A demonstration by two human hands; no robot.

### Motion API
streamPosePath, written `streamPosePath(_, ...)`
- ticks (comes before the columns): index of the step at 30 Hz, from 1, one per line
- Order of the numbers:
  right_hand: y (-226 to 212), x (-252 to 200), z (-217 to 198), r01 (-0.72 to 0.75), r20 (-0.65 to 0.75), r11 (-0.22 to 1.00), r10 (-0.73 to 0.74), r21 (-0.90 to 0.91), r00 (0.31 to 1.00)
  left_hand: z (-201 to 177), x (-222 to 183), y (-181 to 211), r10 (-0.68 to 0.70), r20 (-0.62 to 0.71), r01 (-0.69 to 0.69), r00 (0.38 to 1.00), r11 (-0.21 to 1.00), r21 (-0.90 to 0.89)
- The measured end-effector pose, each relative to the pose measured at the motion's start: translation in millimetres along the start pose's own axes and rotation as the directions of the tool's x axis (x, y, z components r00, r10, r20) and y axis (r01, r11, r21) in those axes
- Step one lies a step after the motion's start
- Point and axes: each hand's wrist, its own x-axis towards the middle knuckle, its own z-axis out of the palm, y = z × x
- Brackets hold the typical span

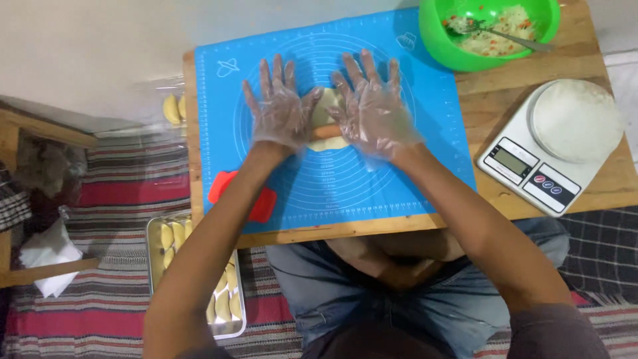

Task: Rolling out dough, adding filling, and folding pastries on a silicone mat.

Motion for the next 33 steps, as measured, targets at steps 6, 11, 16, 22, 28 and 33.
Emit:
streamPosePath(6,-8,-26,6,0.075,-0.162,0.993,-0.060,0.088,0.985,2,-28,2,0.062,0.042,-0.068,0.997,0.981,0.180)
streamPosePath(11,-15,-42,2,0.095,-0.266,0.995,-0.099,-0.025,0.959,19,-40,-4,0.135,-0.063,-0.113,0.989,0.956,0.272)
streamPosePath(16,-19,-52,-1,0.107,-0.182,0.994,-0.100,0.032,0.978,2,-62,9,0.120,-0.040,-0.104,0.992,0.952,0.289)
streamPosePath(22,-29,-74,-23,0.145,-0.186,0.910,-0.077,0.389,0.980,0,-77,16,0.047,0.076,-0.066,0.996,0.961,0.270)
streamPosePath(28,-44,-94,18,0.017,-0.202,0.998,-0.005,0.056,0.979,7,-102,17,0.052,0.144,-0.099,0.988,0.932,0.348)
streamPosePath(33,-45,-113,14,0.053,-0.338,0.997,-0.030,0.058,0.941,24,-106,-3,0.112,-0.031,-0.104,0.993,0.978,0.183)
